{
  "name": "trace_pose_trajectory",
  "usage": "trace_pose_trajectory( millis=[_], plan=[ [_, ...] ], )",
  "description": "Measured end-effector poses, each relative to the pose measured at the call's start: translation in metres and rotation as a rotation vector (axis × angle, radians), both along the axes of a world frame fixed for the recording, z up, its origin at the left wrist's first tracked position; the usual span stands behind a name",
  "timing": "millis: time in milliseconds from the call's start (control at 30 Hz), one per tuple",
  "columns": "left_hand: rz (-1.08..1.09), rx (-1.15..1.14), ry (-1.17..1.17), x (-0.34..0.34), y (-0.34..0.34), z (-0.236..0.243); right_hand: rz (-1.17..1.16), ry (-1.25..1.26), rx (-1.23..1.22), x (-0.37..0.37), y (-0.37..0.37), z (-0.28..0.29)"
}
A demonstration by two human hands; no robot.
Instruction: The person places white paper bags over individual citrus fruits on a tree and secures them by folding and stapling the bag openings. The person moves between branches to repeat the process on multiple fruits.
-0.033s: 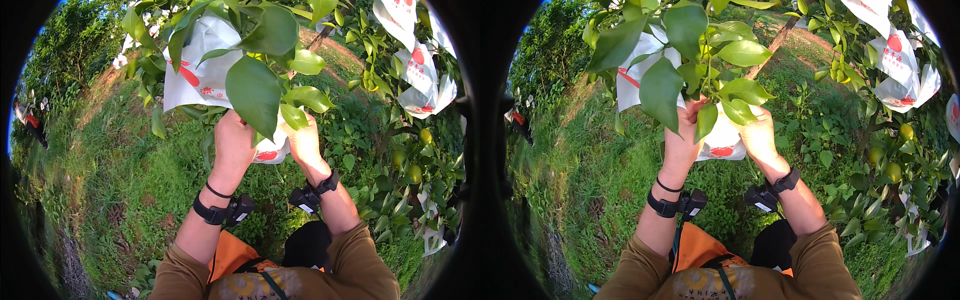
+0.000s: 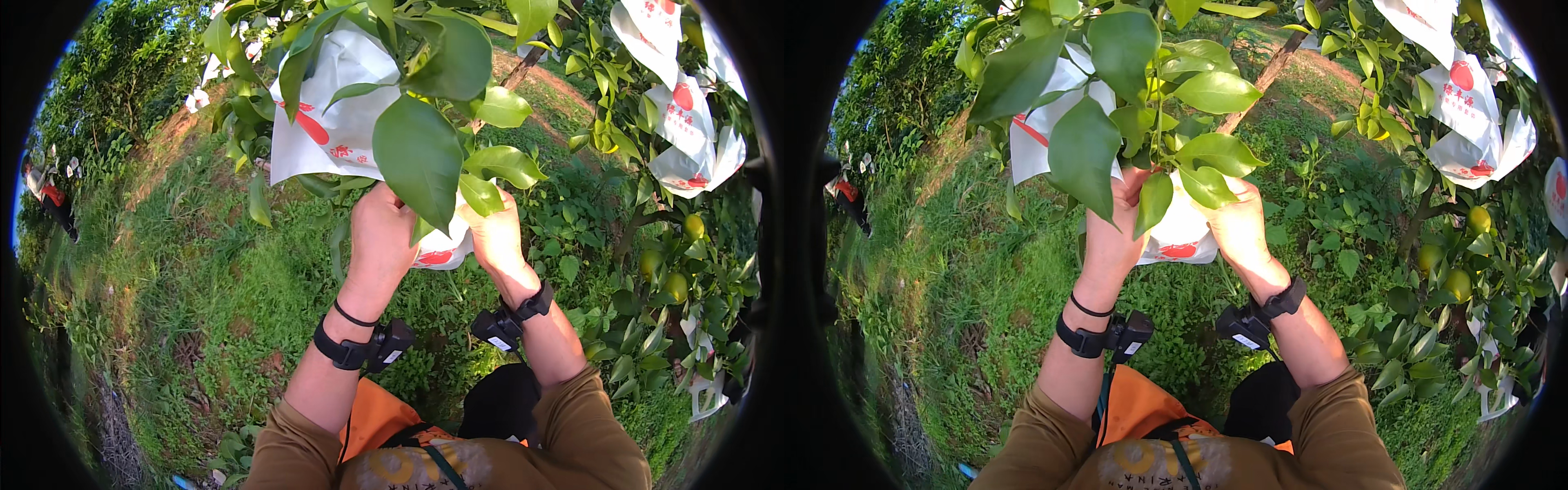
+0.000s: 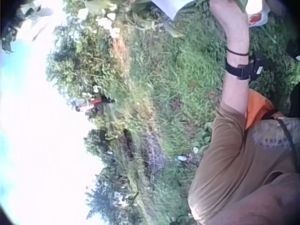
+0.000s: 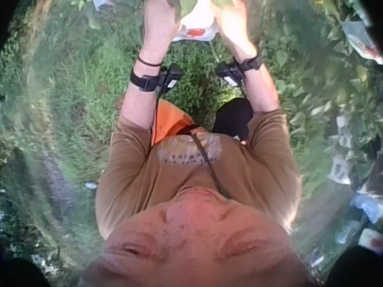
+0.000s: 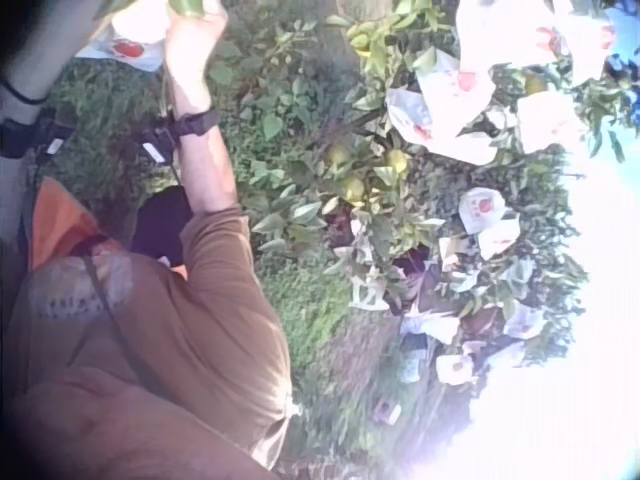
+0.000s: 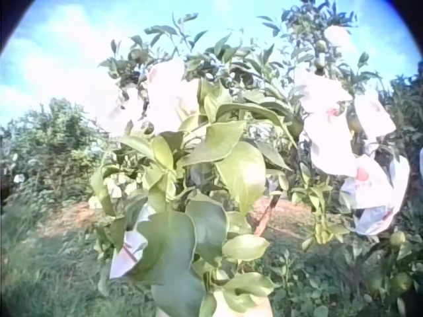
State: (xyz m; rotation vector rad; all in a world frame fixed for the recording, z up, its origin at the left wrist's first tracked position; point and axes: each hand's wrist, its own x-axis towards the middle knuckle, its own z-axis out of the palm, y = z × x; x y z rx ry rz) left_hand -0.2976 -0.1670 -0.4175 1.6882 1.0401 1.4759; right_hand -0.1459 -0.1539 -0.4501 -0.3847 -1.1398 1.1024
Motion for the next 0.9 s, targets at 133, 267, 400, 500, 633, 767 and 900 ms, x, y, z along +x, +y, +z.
trace_pose_trajectory(
  millis=[133, 267, 400, 500, 633, 767, 900],
  plan=[
    [0.034, 0.168, 0.136, -0.010, -0.015, 0.010, 0.016, -0.042, -0.031, 0.000, 0.000, 0.005],
    [0.022, 0.076, -0.124, -0.009, -0.008, 0.013, 0.007, -0.274, 0.044, 0.007, -0.009, 0.017],
    [0.113, 0.033, -0.045, -0.009, -0.003, 0.009, -0.516, -0.376, 0.058, 0.004, -0.026, 0.024],
    [0.003, 0.000, -0.031, -0.015, -0.003, 0.008, -0.653, -0.506, 0.382, 0.003, -0.046, 0.023],
    [-0.012, 0.019, -0.162, -0.012, -0.001, 0.001, -0.909, -0.778, 0.553, 0.000, -0.050, 0.033],
    [0.018, -0.032, -0.134, -0.018, 0.004, -0.004, -1.037, -0.900, 0.610, -0.006, -0.048, 0.041],
    [-0.078, 0.026, -0.190, -0.016, 0.000, -0.006, -0.979, -0.836, 0.653, -0.012, -0.045, 0.044]
  ],
)
